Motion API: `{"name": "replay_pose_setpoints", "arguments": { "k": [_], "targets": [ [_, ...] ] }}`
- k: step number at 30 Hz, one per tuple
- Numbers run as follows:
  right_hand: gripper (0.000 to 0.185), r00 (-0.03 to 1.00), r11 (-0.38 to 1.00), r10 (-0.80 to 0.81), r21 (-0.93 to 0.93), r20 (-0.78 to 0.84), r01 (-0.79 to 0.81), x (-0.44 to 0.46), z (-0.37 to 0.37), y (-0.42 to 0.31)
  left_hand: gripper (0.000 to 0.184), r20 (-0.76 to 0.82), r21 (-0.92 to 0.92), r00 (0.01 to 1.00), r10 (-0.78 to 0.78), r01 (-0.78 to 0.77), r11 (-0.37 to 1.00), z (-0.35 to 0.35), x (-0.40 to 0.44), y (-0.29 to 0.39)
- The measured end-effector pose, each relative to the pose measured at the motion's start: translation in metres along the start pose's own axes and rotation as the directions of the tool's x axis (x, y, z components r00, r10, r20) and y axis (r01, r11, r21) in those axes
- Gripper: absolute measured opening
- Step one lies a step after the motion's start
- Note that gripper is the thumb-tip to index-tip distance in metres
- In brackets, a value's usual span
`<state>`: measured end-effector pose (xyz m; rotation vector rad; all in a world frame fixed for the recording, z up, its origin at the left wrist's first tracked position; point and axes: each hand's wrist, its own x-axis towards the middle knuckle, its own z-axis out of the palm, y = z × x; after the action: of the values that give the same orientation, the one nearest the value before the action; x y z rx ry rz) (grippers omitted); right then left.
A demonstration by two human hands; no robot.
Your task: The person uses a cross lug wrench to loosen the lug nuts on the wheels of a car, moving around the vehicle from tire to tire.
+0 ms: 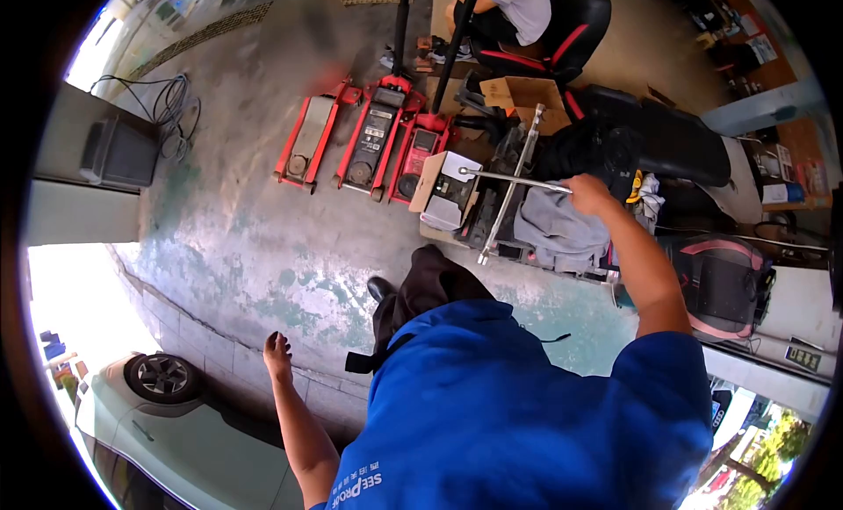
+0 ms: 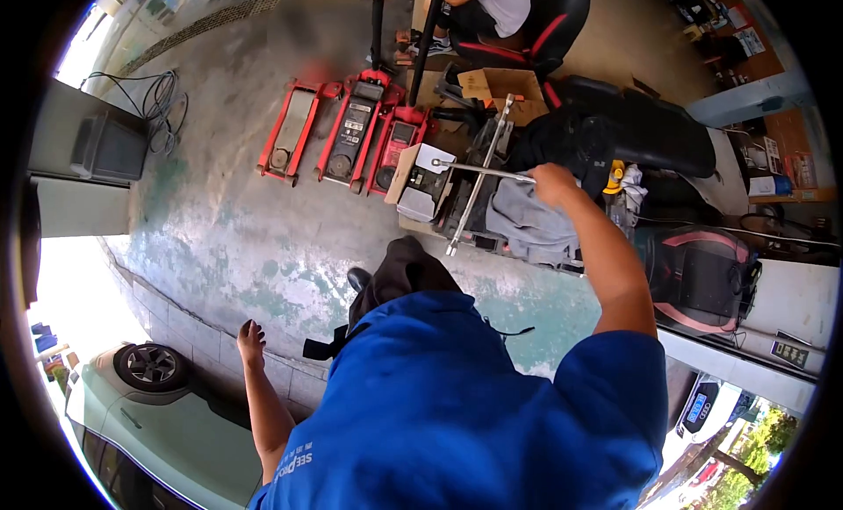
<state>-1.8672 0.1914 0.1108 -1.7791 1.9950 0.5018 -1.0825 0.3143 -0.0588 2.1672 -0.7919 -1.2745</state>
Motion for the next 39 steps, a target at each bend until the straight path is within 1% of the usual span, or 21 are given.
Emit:
{"name": "replay_pose_setpoints", "arguments": {
  "k": [4, 5, 6, 7, 8, 10, 11, 12, 14, 16, 18, 20, 23, 25, 27, 29, 31, 33, 35, 37, 39],
  "targets": [
    [0.044, 1.000, 0.999, 0.002, 0.037, 0.028, -0.003, 0.041, 0.036, 0.045, 0.046, -0.028, -0.137, 0.961, -0.274, 0.268, 0.954, 0.030, -0.060, -0.016],
    [0.042, 0.999, 0.999, 0.031, 0.027, 0.032, -0.031, 0.046, 0.044, 0.056, 0.041, 0.029, -0.114, 0.944, -0.329, 0.330, 0.937, 0.038, -0.078, -0.031],
    [0.039, 0.997, 0.986, 0.071, 0.154, -0.039, -0.065, 0.045, 0.054, 0.073, 0.042, 0.070, -0.043, 0.925, -0.373, 0.376, 0.925, 0.045, -0.095, -0.050],
    [0.039, 0.997, 0.983, 0.073, 0.169, -0.034, -0.066, 0.047, 0.065, 0.089, 0.044, 0.102, 0.044, 0.901, -0.422, 0.420, 0.906, 0.053, -0.112, -0.068],
    [0.036, 0.986, 0.981, 0.166, 0.107, -0.017, -0.163, 0.055, 0.079, 0.106, 0.041, 0.145, 0.136, 0.889, -0.434, 0.416, 0.899, 0.062, -0.123, -0.087],
    [0.029, 0.949, 0.948, 0.316, 0.020, 0.016, -0.316, 0.067, 0.105, 0.123, 0.040, 0.242, 0.470, 0.909, -0.340, 0.197, 0.860, 0.061, -0.138, -0.150],
    [0.026, 0.928, 0.928, 0.372, -0.002, 0.027, -0.372, 0.074, 0.110, 0.129, 0.041, 0.274, 0.561, 0.912, -0.306, 0.108, 0.821, 0.061, -0.146, -0.178],
    [0.026, 0.916, 0.916, 0.401, 0.018, 0.021, -0.401, 0.074, 0.106, 0.123, 0.043, 0.247, 0.511, 0.919, -0.309, 0.147, 0.847, 0.061, -0.152, -0.185],
    [0.027, 0.881, 0.880, 0.474, 0.042, 0.015, -0.474, 0.080, 0.111, 0.123, 0.047, 0.222, 0.429, 0.933, -0.284, 0.168, 0.887, 0.066, -0.160, -0.171],
    [0.028, 0.840, 0.838, 0.542, 0.057, 0.022, -0.542, 0.076, 0.114, 0.127, 0.044, 0.204, 0.406, 0.900, -0.386, 0.281, 0.870, 0.061, -0.153, -0.174],
    [0.029, 0.813, 0.806, 0.580, 0.106, 0.058, -0.583, 0.078, 0.116, 0.131, 0.041, 0.184, 0.267, 0.847, -0.499, 0.446, 0.854, 0.065, -0.150, -0.129],
    [0.028, 0.798, 0.788, 0.600, 0.127, 0.057, -0.602, 0.084, 0.141, 0.141, 0.040, 0.140, 0.145, 0.864, -0.484, 0.465, 0.873, 0.074, -0.142, -0.065],
    [0.027, 0.793, 0.780, 0.609, 0.173, 0.006, -0.601, 0.077, 0.162, 0.141, 0.038, 0.002, 0.103, 0.948, -0.318, 0.316, 0.943, 0.084, -0.123, 0.005],
    [0.026, 0.828, 0.822, 0.557, 0.099, 0.071, -0.561, 0.083, 0.188, 0.157, 0.038, -0.009, 0.070, 0.983, -0.181, 0.181, 0.981, 0.091, -0.115, 0.051],
    [0.026, 0.792, 0.774, 0.608, 0.180, 0.059, -0.608, 0.079, 0.201, 0.156, 0.038, 0.040, 0.187, 0.999, -0.001, -0.007, 0.982, 0.094, -0.113, 0.078],
    [0.028, 0.774, 0.752, 0.631, 0.196, 0.059, -0.629, 0.077, 0.195, 0.149, 0.038, 0.069, 0.240, 0.997, 0.027, -0.043, 0.970, 0.096, -0.108, 0.080],
    [0.028, 0.781, 0.763, 0.623, 0.189, 0.043, -0.618, 0.075, 0.187, 0.142, 0.038, 0.054, 0.246, 0.996, -0.068, 0.052, 0.968, 0.102, -0.110, 0.076],
    [0.029, 0.791, 0.765, 0.605, 0.208, 0.090, -0.609, 0.084, 0.201, 0.150, 0.035, 0.103, 0.501, 0.994, 0.026, -0.074, 0.862, 0.092, -0.099, 0.029],
    [0.028, 0.768, 0.730, 0.631, 0.251, 0.106, -0.635, 0.089, 0.209, 0.153, 0.032, 0.096, 0.443, 0.986, -0.138, 0.082, 0.893, 0.088, -0.093, -0.011],
    [0.032, 0.804, 0.792, 0.594, 0.197, -0.032, -0.577, 0.087, 0.214, 0.149, 0.032, 0.062, 0.372, 0.943, -0.327, 0.282, 0.884, 0.095, -0.120, 0.012],
    [0.035, 0.837, 0.833, 0.546, 0.136, -0.043, -0.536, 0.098, 0.240, 0.163, 0.035, 0.033, 0.323, 0.944, -0.328, 0.300, 0.897, 0.094, -0.122, 0.005]
  ]
}}
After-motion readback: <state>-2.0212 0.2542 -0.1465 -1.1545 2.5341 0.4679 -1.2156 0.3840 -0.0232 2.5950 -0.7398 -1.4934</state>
